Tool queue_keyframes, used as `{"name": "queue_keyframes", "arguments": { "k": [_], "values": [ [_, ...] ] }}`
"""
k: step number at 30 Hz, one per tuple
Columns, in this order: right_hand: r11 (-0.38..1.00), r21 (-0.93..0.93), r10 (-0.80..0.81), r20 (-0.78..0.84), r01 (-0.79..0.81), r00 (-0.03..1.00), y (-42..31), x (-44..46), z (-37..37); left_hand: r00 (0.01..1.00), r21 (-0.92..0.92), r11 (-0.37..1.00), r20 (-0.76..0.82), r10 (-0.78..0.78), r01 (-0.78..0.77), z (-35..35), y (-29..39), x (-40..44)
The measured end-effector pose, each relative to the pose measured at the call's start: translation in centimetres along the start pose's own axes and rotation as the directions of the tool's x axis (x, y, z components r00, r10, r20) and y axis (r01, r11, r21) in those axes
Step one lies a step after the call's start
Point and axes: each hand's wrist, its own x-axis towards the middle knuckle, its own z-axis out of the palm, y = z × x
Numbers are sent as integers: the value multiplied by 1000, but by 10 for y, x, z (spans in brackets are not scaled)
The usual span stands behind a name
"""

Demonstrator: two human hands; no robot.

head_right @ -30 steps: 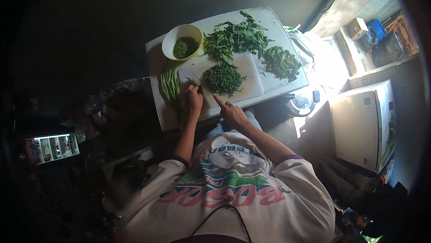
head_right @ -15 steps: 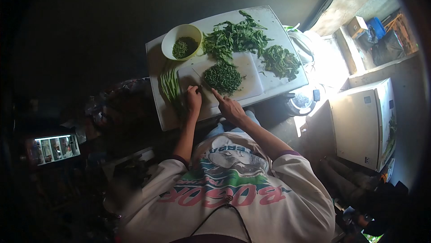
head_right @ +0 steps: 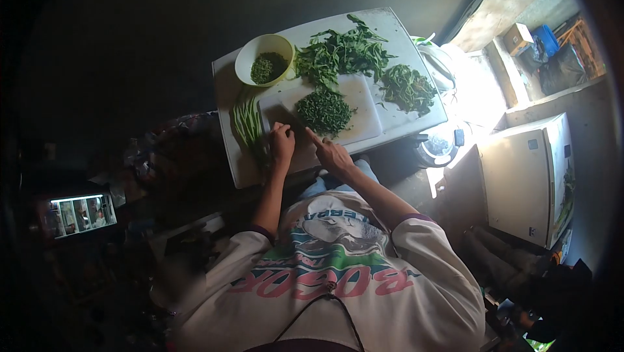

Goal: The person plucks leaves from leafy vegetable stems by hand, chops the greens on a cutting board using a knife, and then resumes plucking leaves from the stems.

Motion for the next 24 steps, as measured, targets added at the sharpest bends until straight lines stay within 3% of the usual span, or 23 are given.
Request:
{"name": "queue_keyframes", "arguments": {
  "k": [11, 19, 24],
  "values": [
    [1000, -9, 22, 76, -21, 997, -7, -36, -8, 1000, 55, 998, -7, -15, 15, -1, -3, 4],
    [1000, 9, -4, -16, 4, 1000, -5, 0, 1, 999, -39, 999, -42, 13, -14, 0, -2, 3],
    [1000, 6, 22, 9, -22, 1000, -10, -16, -13, 1000, 24, 1000, -9, -18, 18, 0, -8, 4]
  ]
}}
